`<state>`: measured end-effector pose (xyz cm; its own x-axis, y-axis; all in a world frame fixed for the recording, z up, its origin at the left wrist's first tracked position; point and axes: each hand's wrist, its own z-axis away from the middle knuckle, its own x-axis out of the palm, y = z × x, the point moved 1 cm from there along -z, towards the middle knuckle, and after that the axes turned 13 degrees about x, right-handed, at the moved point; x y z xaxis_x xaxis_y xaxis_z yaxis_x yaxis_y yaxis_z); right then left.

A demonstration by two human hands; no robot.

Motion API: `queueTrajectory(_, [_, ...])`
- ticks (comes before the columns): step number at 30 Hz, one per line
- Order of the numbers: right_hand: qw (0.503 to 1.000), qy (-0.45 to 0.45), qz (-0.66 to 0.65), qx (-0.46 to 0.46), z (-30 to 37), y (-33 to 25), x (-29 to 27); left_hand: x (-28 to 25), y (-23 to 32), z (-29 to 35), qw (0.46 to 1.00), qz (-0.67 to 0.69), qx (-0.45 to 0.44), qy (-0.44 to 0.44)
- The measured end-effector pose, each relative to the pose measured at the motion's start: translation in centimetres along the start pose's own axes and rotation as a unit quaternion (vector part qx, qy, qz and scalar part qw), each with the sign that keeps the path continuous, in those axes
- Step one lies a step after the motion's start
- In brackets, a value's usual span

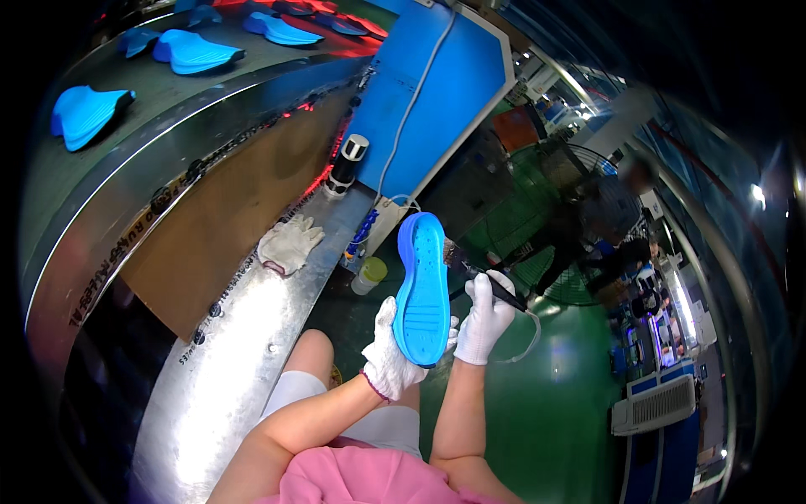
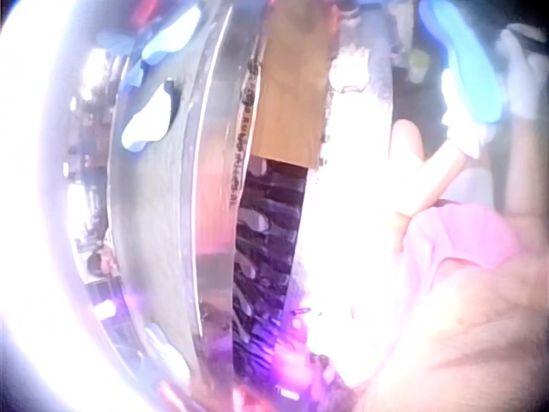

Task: The person takes blue shoe soles from a conveyor belt and applies glue to the inner surface using a brush connected to a machine hose.

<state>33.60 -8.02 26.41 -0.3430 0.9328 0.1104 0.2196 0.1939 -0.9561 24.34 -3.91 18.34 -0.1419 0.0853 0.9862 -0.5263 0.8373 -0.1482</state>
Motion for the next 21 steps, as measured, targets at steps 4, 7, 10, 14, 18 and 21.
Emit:
queueTrajectory(4, [0.999, -0.014, -0.037, 0.004, 0.3, 0.8, 0.9, -0.2, 1.1, 0.2, 1.0, -0.013, 0.025, -0.01])
queueTrajectory(7, [0.999, -0.027, -0.024, 0.003, 0.5, 0.5, 1.6, -0.3, 1.5, 0.1, 0.999, -0.019, 0.038, -0.021])
queueTrajectory(10, [0.999, -0.016, -0.032, -0.007, 0.7, 0.2, 1.4, -0.2, 1.5, -0.1, 0.999, -0.02, 0.035, -0.025])
queueTrajectory(14, [0.999, -0.039, -0.005, -0.001, 0.6, -0.1, 0.8, 0.8, 0.8, -0.1, 0.999, 0.007, 0.035, -0.006])
queueTrajectory(18, [1.0, -0.027, 0.0, 0.001, 0.7, 0.0, 0.9, 0.4, 0.7, -0.1, 0.999, 0.019, 0.019, -0.018])
queueTrajectory(21, [0.998, -0.03, 0.029, 0.037, 1.6, -0.2, 2.0, -0.1, 1.5, 0.0, 0.999, 0.016, 0.038, -0.025])
